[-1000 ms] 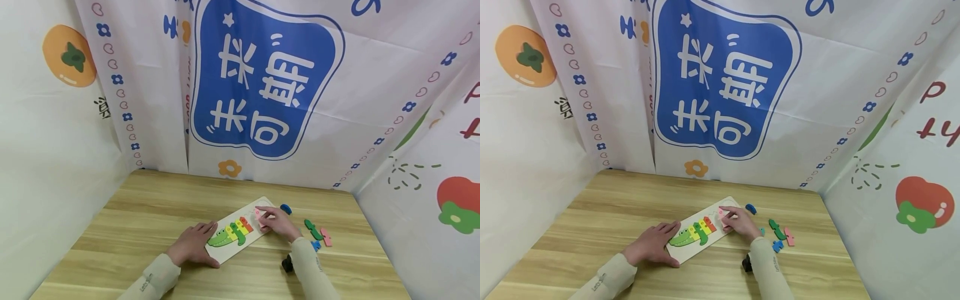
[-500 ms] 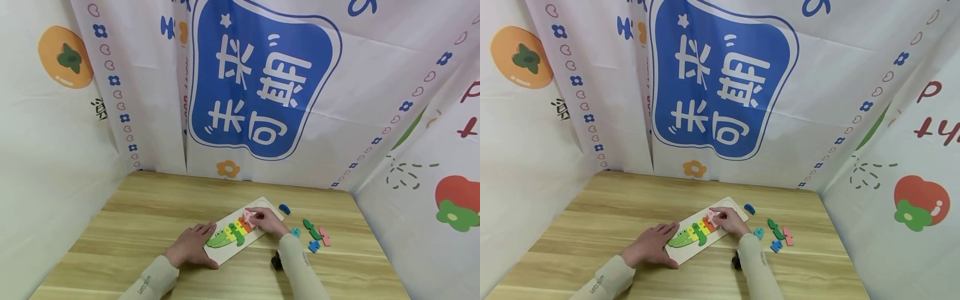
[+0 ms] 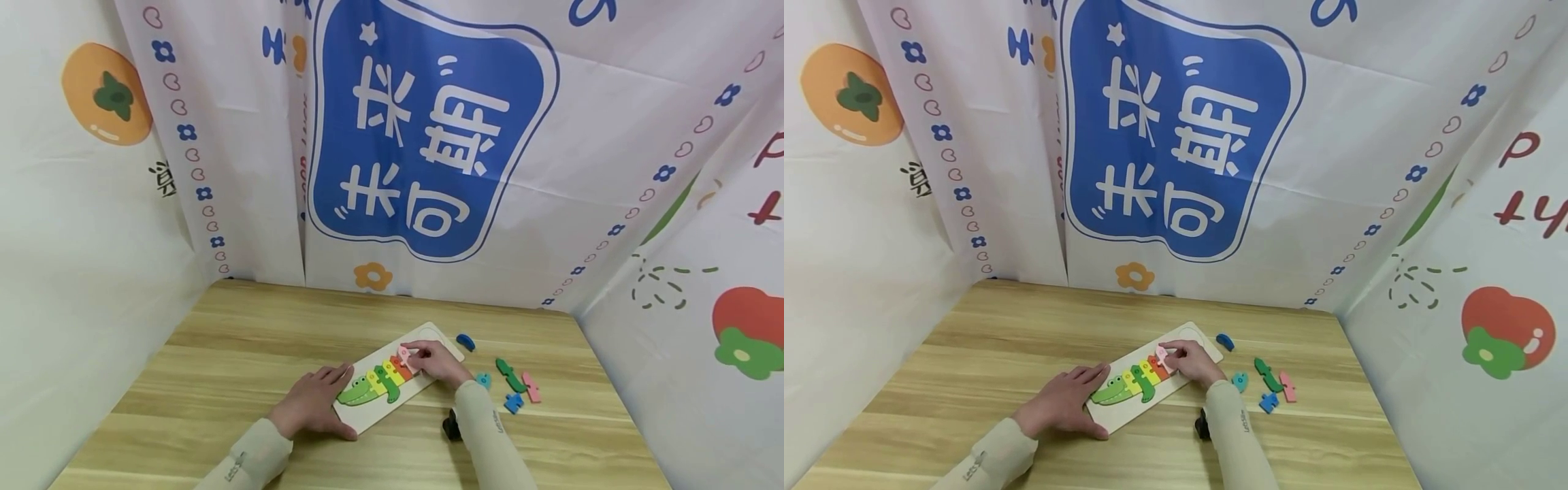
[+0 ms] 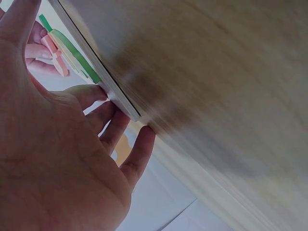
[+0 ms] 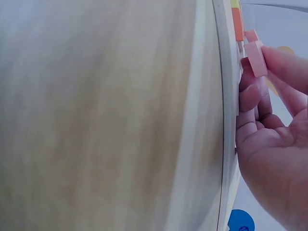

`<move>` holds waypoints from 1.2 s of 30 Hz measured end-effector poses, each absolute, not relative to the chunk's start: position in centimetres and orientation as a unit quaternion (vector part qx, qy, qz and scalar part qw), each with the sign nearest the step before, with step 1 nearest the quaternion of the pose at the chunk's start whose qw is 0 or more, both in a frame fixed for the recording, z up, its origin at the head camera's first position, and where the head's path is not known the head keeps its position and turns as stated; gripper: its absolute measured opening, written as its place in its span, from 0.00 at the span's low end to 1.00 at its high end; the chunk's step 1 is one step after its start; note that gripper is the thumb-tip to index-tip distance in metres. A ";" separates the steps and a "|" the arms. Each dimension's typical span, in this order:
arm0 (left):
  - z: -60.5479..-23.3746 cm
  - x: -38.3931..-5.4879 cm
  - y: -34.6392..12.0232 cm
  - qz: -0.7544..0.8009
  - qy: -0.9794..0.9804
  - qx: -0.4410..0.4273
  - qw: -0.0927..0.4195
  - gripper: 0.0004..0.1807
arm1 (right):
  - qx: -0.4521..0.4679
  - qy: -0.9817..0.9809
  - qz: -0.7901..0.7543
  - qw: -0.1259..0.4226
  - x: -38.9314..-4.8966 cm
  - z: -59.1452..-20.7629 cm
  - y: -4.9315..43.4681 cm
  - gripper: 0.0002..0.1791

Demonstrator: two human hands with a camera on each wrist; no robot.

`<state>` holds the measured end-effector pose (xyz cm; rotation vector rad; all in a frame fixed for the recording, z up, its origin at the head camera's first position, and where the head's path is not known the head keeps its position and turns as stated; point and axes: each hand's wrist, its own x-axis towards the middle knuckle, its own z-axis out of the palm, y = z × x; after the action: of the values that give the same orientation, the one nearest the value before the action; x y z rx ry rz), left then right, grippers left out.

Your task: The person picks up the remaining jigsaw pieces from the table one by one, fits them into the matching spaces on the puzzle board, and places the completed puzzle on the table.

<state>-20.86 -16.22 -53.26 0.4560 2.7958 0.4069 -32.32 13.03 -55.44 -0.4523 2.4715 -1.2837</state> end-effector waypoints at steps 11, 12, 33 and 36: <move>-53.1 -20.8 -16.2 0.138 0.969 0.155 0.138 0.69 | -0.168 0.889 -0.400 0.146 -32.1 -55.2 12.8 0.18; -53.1 -20.8 -16.2 0.138 0.969 0.154 0.137 0.69 | -0.166 0.892 -0.396 0.145 -32.1 -55.2 12.7 0.18; -53.4 -20.9 -15.6 0.140 0.968 0.164 0.132 0.69 | -0.189 0.910 -0.342 0.136 -31.8 -55.2 13.4 0.19; -53.6 -21.0 -15.9 0.142 0.968 0.161 0.129 0.69 | -0.195 0.907 -0.345 0.143 -31.9 -54.9 13.1 0.20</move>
<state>-20.99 -15.94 -53.56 0.4686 2.8141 0.4126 -31.87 13.15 -54.90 -0.5629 2.6154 -0.9941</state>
